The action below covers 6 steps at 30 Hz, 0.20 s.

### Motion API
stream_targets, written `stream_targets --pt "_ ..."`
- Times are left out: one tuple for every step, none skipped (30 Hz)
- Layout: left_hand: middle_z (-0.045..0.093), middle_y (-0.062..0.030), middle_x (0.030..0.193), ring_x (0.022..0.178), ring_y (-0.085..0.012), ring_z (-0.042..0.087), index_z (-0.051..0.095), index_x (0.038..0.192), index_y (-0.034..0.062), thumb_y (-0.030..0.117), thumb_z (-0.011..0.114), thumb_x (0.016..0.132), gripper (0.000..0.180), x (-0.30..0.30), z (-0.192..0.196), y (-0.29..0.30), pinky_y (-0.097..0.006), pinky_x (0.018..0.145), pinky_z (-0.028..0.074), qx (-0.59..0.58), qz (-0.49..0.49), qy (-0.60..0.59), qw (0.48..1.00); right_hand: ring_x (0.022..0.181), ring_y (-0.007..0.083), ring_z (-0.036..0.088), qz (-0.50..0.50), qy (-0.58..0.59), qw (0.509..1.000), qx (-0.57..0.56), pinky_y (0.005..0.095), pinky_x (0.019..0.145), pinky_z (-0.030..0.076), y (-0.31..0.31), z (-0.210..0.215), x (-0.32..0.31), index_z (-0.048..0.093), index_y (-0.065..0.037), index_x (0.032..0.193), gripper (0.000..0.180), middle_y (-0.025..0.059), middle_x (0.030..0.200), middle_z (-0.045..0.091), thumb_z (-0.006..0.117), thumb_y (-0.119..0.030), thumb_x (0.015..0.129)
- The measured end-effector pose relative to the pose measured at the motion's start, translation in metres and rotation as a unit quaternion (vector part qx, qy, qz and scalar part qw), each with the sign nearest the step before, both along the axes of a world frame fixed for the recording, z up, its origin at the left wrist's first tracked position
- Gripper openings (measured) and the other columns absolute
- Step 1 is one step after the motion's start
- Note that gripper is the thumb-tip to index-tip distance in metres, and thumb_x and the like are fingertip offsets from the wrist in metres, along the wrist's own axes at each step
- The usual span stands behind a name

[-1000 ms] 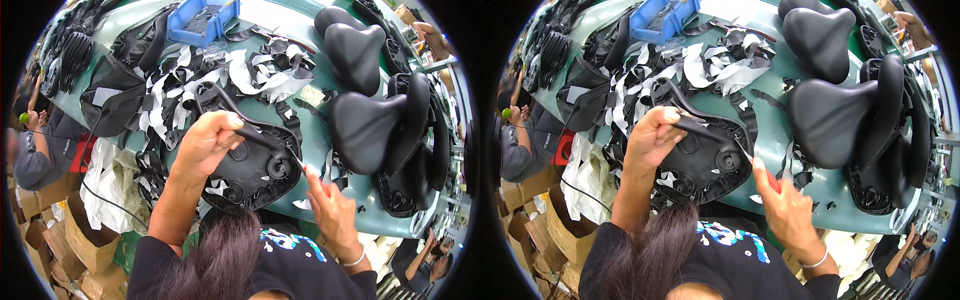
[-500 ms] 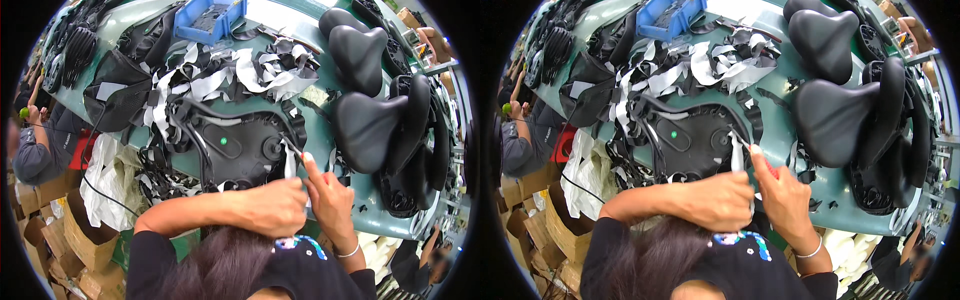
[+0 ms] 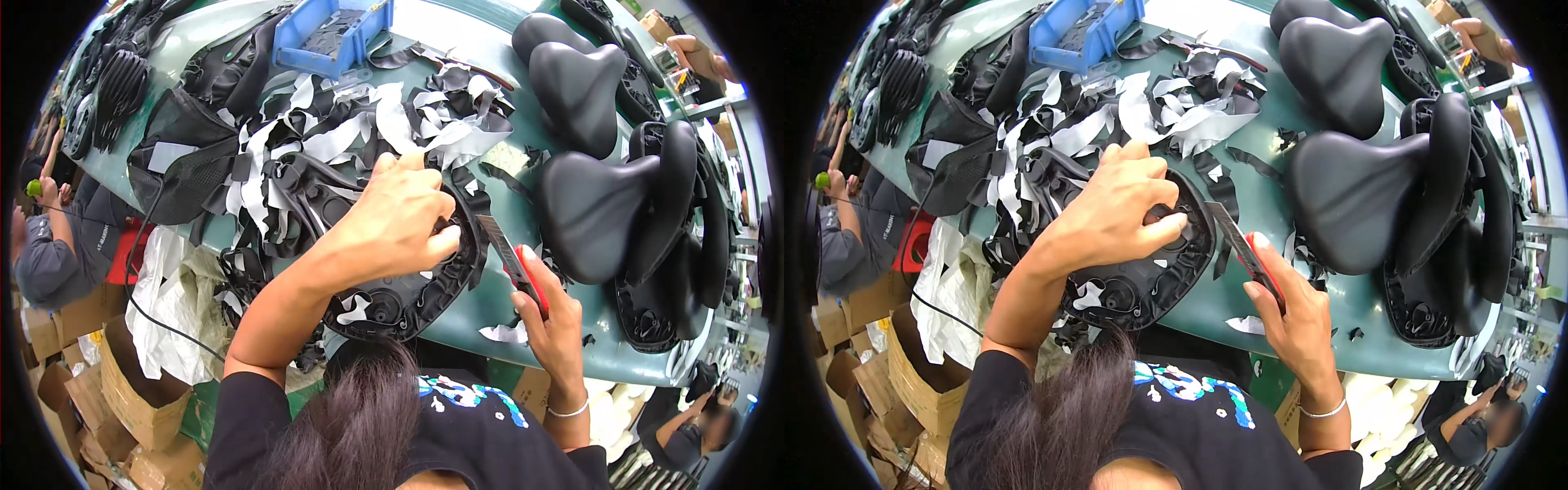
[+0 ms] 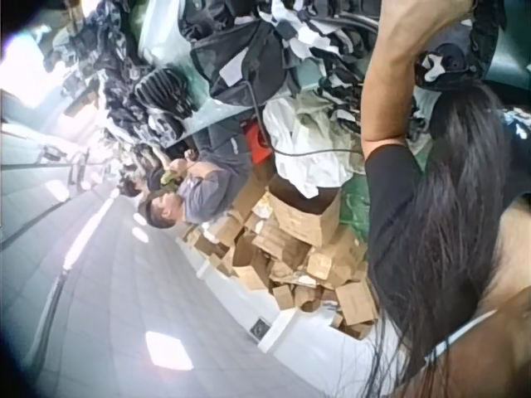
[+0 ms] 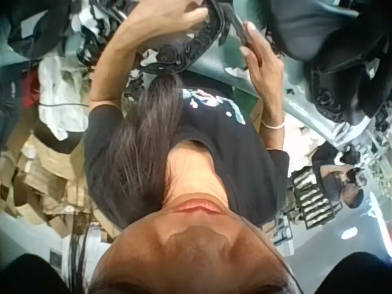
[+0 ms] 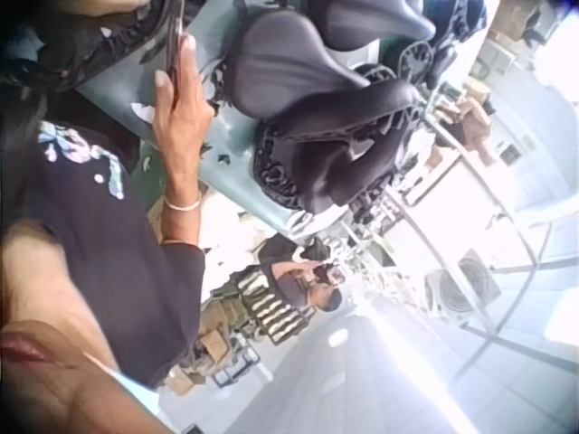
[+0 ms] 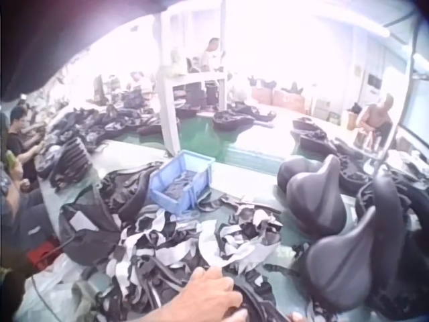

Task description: The person uses a red utility knife to trim excess fabric and foam from the underside of black bicycle seats. They repeatedly cut along the edges, peel away loose material, and place the finished seats on the green workbench. The person also briefly handles a metal tool from a blue bin before resuming trimming.

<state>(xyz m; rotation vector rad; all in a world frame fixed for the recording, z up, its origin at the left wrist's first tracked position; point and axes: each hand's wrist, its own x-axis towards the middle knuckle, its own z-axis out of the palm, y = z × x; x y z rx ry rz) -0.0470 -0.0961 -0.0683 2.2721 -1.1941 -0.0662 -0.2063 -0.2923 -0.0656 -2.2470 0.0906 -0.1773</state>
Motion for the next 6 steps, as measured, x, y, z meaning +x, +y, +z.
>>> stream_targets --pt "0.050 -0.0078 0.071 0.083 -0.0250 0.048 0.061 0.064 0.0039 0.025 0.065 0.073 0.024 0.002 -0.002 -0.001 -0.039 0.075 0.034 -0.022 -0.007 0.029 0.999 0.067 0.0270 0.063 0.025 0.016 0.997 -0.064 0.0342 0.056 0.048 0.000 0.003 0.004 0.052 -0.016 0.133 0.053 0.0132 0.090 0.066 0.067 -0.012 0.082" --pt "0.048 -0.0073 0.068 0.082 -0.0245 0.047 0.061 0.064 0.0038 0.023 0.065 0.071 0.021 0.002 -0.003 -0.002 -0.038 0.075 0.033 -0.027 0.003 0.021 0.999 0.062 0.0257 0.061 0.051 0.034 0.990 -0.127 0.0343 0.053 0.046 0.002 0.010 0.010 0.051 -0.017 0.133 0.054 0.0108 0.083 0.064 0.067 -0.012 0.082" --pt "0.048 -0.0071 0.068 0.081 -0.0241 0.047 0.060 0.063 0.0036 0.023 0.065 0.071 0.021 0.004 -0.006 -0.003 -0.038 0.076 0.033 -0.041 -0.004 0.030 0.999 0.057 0.0243 0.059 0.078 0.052 0.977 -0.189 0.0344 0.050 0.045 0.004 0.014 0.016 0.051 -0.018 0.134 0.055 0.0084 0.077 0.062 0.068 -0.013 0.082" --pt "0.048 -0.0071 0.069 0.081 -0.0239 0.047 0.060 0.063 0.0035 0.023 0.065 0.070 0.021 0.004 -0.007 -0.004 -0.038 0.076 0.033 -0.034 -0.001 0.060 0.998 0.047 0.0200 0.050 0.078 0.015 0.970 -0.228 0.0353 0.044 0.039 0.006 0.006 0.017 0.050 -0.022 0.136 0.057 0.0036 0.063 0.048 0.068 -0.015 0.082" --pt "0.049 -0.0070 0.069 0.081 -0.0236 0.047 0.059 0.062 0.0033 0.022 0.065 0.070 0.021 0.006 -0.006 -0.005 -0.038 0.076 0.033 -0.027 0.006 0.087 0.996 0.049 0.0208 0.052 0.079 0.036 0.962 -0.259 0.0348 0.045 0.041 0.008 0.006 0.017 0.049 -0.022 0.136 0.058 0.0045 0.065 0.052 0.069 -0.017 0.082" --pt "0.049 -0.0070 0.069 0.081 -0.0236 0.047 0.059 0.062 0.0033 0.022 0.065 0.070 0.021 0.006 -0.006 -0.005 -0.038 0.076 0.033 -0.027 0.008 0.088 0.996 0.051 0.0216 0.055 0.080 0.057 0.952 -0.291 0.0343 0.046 0.042 0.010 0.009 0.012 0.048 -0.022 0.137 0.059 0.0054 0.068 0.055 0.069 -0.019 0.081"
